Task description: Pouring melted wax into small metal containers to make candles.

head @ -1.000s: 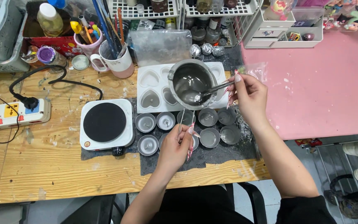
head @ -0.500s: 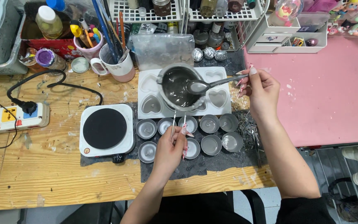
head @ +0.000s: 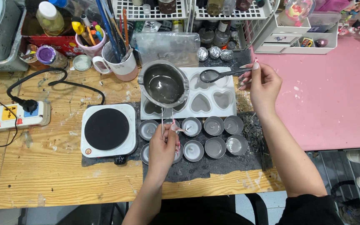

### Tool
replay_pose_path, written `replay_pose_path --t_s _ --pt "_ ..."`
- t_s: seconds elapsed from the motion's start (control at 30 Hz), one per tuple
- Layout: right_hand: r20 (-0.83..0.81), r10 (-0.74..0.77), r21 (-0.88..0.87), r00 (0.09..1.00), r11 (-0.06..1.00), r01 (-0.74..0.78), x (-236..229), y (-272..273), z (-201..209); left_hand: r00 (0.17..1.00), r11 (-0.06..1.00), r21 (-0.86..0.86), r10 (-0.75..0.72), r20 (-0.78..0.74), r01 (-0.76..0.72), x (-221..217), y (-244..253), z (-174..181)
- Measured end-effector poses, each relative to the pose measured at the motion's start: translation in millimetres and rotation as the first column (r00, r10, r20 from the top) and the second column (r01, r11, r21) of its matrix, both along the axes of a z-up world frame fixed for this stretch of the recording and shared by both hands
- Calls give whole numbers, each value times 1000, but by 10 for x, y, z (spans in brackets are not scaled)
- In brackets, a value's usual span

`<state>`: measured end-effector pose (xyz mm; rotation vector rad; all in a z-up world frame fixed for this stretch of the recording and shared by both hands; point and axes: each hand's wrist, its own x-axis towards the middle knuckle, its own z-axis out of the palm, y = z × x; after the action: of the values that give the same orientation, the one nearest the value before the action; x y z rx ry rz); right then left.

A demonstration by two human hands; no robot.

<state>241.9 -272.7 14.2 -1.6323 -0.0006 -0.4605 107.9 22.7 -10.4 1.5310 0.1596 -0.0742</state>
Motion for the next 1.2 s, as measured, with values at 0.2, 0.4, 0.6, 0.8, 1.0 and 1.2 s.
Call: replay_pose_path --t_s 0.2,0.4,0.6,0.8,1.0,1.2 --pt "102 3 -331 995 943 32 -190 255 190 1000 1000 11 -13 -1 13 -2 16 -12" --pt "339 12 -559 941 807 191 -448 417 420 999 999 50 -12 -30 13 1 14 45" --pt "228 6 -127 974 992 24 -615 511 513 998 997 68 -25 -52 28 -21 6 77" --pt "291 217 -585 932 811 -6 -554 744 567 999 999 28 -38 -38 39 -41 -5 106" --pt "73 250 -423 966 885 -197 -463 909 516 998 998 41 -53 -20 54 -62 -28 97" --pt "-226 308 99 924 951 -293 -180 772 120 999 998 46 -48 -3 48 -70 -25 61"
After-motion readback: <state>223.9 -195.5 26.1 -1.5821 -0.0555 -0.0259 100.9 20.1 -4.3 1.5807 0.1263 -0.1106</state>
